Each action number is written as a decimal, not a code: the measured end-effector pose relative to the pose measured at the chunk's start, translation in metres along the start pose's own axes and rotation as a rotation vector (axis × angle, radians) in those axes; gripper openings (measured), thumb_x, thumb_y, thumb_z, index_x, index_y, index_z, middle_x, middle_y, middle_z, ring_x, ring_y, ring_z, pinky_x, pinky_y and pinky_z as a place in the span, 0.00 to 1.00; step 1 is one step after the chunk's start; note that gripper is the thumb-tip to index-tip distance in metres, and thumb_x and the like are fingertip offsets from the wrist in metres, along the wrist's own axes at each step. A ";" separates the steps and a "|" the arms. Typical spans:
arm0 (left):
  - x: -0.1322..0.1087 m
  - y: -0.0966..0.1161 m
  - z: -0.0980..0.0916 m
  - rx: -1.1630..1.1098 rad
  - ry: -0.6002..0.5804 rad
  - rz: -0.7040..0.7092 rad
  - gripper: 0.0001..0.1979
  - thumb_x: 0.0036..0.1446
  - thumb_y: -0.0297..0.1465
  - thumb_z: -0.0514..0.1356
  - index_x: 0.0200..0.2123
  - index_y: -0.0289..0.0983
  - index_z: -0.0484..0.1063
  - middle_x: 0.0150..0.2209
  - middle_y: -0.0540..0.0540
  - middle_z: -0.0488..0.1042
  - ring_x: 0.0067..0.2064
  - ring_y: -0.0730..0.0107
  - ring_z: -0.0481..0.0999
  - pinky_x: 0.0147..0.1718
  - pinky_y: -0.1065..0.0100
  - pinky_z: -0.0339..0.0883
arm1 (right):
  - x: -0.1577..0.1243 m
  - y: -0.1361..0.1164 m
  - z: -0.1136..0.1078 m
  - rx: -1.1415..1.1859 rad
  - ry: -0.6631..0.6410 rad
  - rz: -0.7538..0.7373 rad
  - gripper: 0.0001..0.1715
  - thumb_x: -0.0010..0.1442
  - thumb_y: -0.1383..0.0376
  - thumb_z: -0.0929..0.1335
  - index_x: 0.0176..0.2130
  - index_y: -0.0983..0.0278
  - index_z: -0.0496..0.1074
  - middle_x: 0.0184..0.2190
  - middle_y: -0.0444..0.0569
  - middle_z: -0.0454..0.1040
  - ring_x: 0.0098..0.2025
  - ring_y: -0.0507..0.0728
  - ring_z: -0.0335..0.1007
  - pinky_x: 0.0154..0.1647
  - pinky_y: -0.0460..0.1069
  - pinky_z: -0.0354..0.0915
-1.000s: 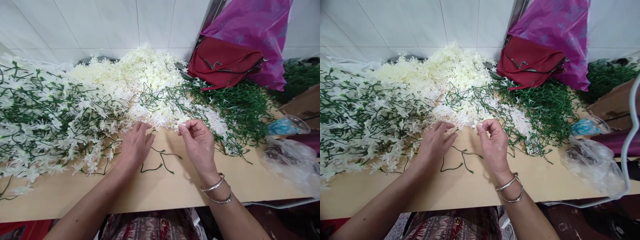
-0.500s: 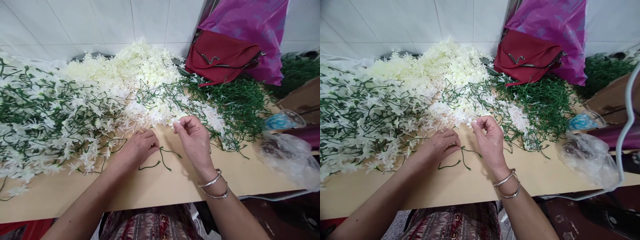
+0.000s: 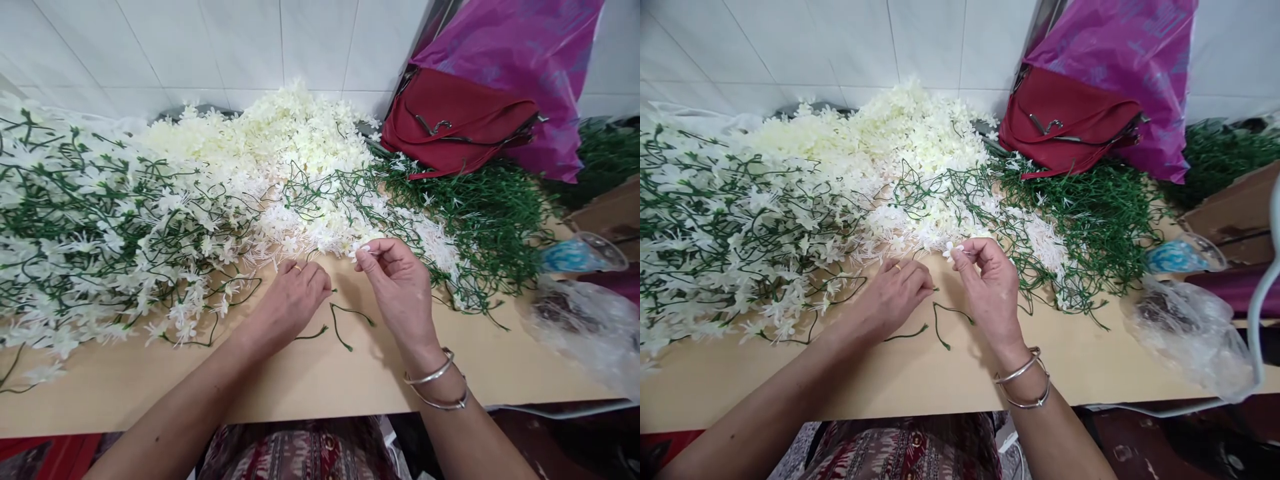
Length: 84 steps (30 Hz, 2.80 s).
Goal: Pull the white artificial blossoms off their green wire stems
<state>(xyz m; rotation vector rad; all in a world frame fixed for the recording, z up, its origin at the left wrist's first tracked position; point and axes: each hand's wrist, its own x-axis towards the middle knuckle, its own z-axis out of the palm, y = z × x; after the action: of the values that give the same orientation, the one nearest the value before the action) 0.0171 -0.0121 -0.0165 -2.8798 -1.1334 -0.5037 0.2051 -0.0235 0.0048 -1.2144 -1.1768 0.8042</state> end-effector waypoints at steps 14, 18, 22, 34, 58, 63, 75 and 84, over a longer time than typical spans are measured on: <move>-0.002 -0.022 -0.021 -0.480 0.471 -0.123 0.06 0.70 0.29 0.62 0.48 0.40 0.79 0.44 0.46 0.83 0.46 0.66 0.82 0.47 0.65 0.72 | 0.002 0.000 0.001 0.082 -0.040 0.085 0.06 0.62 0.61 0.75 0.36 0.60 0.76 0.30 0.42 0.75 0.34 0.53 0.70 0.40 0.50 0.67; -0.007 -0.027 -0.019 -0.312 0.109 0.023 0.06 0.64 0.34 0.69 0.43 0.40 0.80 0.43 0.47 0.81 0.46 0.60 0.80 0.51 0.57 0.64 | 0.005 0.003 -0.001 0.096 -0.033 0.092 0.07 0.62 0.61 0.75 0.36 0.60 0.76 0.30 0.42 0.75 0.33 0.53 0.71 0.40 0.50 0.68; -0.007 -0.024 -0.010 -0.231 -0.083 0.031 0.05 0.69 0.30 0.64 0.38 0.41 0.79 0.39 0.51 0.79 0.43 0.63 0.77 0.48 0.59 0.59 | 0.003 0.003 0.001 0.098 -0.039 0.107 0.08 0.62 0.59 0.75 0.36 0.60 0.75 0.30 0.43 0.75 0.34 0.54 0.71 0.40 0.50 0.68; -0.007 -0.001 -0.010 0.251 -0.084 0.224 0.07 0.72 0.31 0.59 0.41 0.36 0.74 0.38 0.44 0.75 0.40 0.57 0.73 0.42 0.57 0.57 | 0.028 -0.046 0.004 0.012 -0.422 -0.015 0.08 0.62 0.59 0.73 0.36 0.60 0.74 0.28 0.42 0.74 0.32 0.53 0.69 0.38 0.50 0.68; -0.012 -0.008 -0.002 0.252 0.007 0.209 0.05 0.72 0.32 0.59 0.42 0.37 0.72 0.38 0.46 0.74 0.41 0.58 0.72 0.44 0.55 0.56 | 0.030 0.009 0.004 -0.006 -0.273 -0.077 0.09 0.64 0.58 0.74 0.37 0.60 0.75 0.32 0.44 0.74 0.35 0.56 0.70 0.40 0.50 0.66; -0.007 0.002 -0.008 0.310 -0.055 0.232 0.07 0.73 0.29 0.56 0.41 0.36 0.73 0.37 0.45 0.74 0.37 0.60 0.70 0.40 0.56 0.55 | 0.032 0.015 0.005 -0.005 -0.288 -0.046 0.09 0.64 0.58 0.73 0.37 0.60 0.75 0.31 0.44 0.74 0.35 0.56 0.70 0.39 0.50 0.66; -0.005 0.000 -0.006 0.071 0.012 0.179 0.08 0.73 0.25 0.51 0.43 0.36 0.70 0.42 0.43 0.76 0.45 0.60 0.74 0.49 0.56 0.63 | 0.036 0.013 0.004 -0.028 -0.224 -0.054 0.11 0.63 0.56 0.74 0.37 0.60 0.76 0.31 0.45 0.76 0.35 0.57 0.71 0.39 0.51 0.68; -0.004 -0.016 -0.021 -0.998 0.477 -0.314 0.08 0.75 0.34 0.54 0.51 0.39 0.69 0.35 0.47 0.76 0.38 0.68 0.78 0.40 0.65 0.73 | 0.031 0.009 0.006 0.005 -0.273 -0.051 0.08 0.62 0.59 0.75 0.37 0.60 0.76 0.31 0.45 0.77 0.34 0.56 0.72 0.39 0.50 0.68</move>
<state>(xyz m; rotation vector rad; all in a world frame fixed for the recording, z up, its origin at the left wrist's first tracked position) -0.0025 -0.0049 0.0007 -2.8735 -1.5289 -2.1605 0.2081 0.0091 0.0030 -1.0884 -1.4198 0.9552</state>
